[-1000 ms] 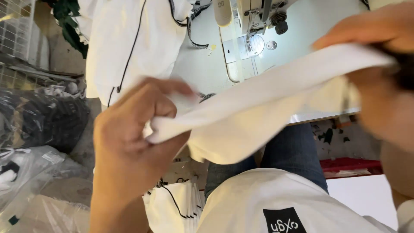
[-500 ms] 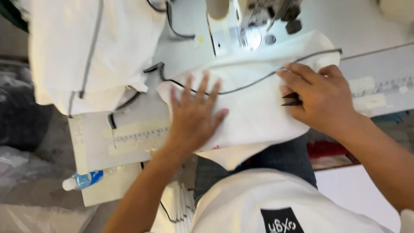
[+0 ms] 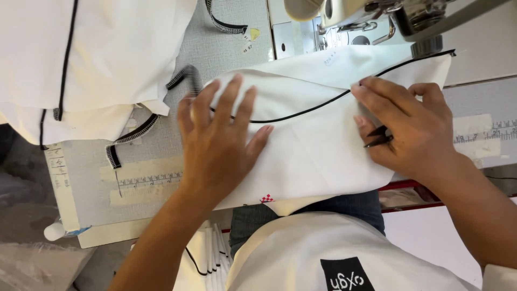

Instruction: Trimming loose threads from a white garment using small thread snips at a sewing machine workstation.

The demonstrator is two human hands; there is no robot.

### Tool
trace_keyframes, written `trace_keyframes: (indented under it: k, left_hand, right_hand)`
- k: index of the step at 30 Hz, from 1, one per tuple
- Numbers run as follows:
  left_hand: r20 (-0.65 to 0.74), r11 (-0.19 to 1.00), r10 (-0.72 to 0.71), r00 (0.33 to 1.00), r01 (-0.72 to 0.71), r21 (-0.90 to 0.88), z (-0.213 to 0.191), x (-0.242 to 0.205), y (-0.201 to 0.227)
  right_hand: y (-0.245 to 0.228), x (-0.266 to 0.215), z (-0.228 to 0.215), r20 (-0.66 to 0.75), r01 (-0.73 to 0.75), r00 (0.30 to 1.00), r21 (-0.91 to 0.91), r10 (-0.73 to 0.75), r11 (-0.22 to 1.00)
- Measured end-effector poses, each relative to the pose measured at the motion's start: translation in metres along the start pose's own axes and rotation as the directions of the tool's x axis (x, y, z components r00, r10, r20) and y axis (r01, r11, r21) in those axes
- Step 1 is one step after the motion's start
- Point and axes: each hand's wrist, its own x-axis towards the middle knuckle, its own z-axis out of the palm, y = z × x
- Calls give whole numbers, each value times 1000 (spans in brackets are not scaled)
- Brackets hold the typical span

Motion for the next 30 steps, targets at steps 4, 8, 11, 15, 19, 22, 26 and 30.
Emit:
trace_keyframes:
  k: [4, 8, 11, 15, 19, 22, 26, 30]
  left_hand:
    - [-168, 980, 127, 978, -150, -133, 8, 45, 31]
    - [-133, 993, 26, 991, -42, -112, 40, 81, 54]
    - [-205, 994, 59, 977, -77, -81, 47, 86, 57]
    - [-253, 962, 143, 957, -195, -192, 37, 81, 47]
    - [336, 564, -62, 940, 310, -765, 10, 82, 40]
    - [312, 285, -224, 923, 368, -885, 18, 82, 27]
    - [194, 157, -235, 952, 234, -959, 32, 87, 15]
    - [405, 53, -249, 880, 430, -901, 11, 94, 7]
  right_hand:
    - [17, -3, 11, 82, -160, 984, 29, 157, 987]
    - [3, 3, 3, 36, -134, 991, 59, 132, 989]
    - [-15, -3, 5, 42, -87, 996, 73, 84, 994]
    - [-23, 4, 4, 34, -2, 999, 113, -2, 994]
    - [-11, 4, 13, 42, -45, 998, 146, 40, 988]
    - [-18, 24, 10, 8, -85, 996, 146, 85, 986]
    - [-24, 40, 24, 82, -86, 994, 201, 70, 976]
    - [-24, 54, 52, -6, 102, 995, 229, -103, 968]
